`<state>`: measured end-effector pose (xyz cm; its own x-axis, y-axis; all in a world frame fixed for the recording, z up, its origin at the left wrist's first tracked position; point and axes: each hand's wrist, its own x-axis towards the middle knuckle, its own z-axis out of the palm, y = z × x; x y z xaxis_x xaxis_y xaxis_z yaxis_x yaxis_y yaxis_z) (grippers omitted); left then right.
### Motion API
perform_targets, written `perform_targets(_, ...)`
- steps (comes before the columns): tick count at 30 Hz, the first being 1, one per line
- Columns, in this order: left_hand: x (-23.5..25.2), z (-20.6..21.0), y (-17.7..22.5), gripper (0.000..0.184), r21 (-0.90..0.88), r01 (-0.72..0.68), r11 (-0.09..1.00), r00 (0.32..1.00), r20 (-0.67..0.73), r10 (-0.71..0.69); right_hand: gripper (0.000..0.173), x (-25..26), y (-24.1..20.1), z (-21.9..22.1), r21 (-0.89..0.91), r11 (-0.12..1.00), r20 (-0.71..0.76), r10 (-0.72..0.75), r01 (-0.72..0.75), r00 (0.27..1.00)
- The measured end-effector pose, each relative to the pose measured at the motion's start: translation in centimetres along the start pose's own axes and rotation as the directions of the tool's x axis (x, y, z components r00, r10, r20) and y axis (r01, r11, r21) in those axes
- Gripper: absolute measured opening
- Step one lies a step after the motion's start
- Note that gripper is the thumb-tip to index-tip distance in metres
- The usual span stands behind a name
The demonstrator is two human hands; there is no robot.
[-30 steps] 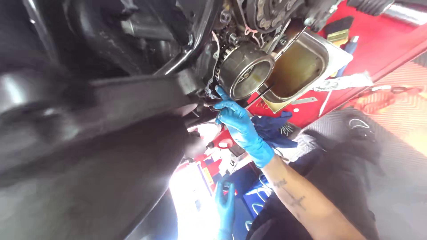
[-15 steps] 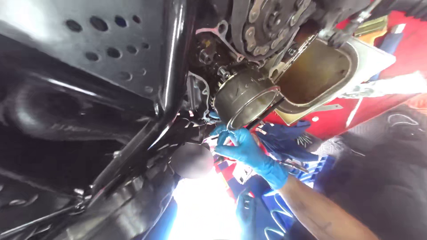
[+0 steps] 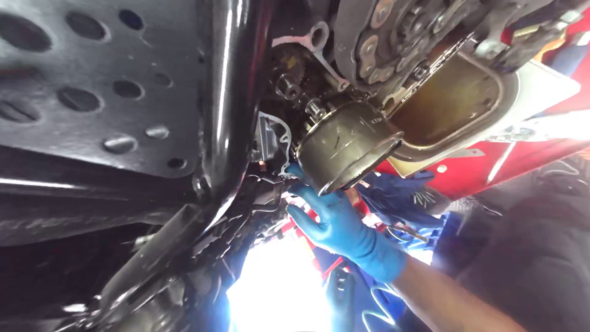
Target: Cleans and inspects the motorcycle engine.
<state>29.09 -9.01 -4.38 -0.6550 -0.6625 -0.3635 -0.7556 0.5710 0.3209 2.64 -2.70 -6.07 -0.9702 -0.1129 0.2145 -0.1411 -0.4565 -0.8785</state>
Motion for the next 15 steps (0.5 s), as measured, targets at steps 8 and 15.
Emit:
perform_targets(8, 0.1, 0.0, 0.7, 0.031, -0.027, 0.04, 0.999, 0.999, 0.029, -0.039, 0.028, -0.3, -0.5, -0.3, -0.266, 0.964, -0.045, -0.034, 0.021, 0.998)
perform_targets(15, 0.9, 0.4, 5.3, 0.038, 0.241, 0.513, 0.824, 0.826, 0.124, -0.55, 0.03, -0.4, -0.6, -0.5, -0.031, 0.999, 0.024, -0.01, 0.011, 1.0)
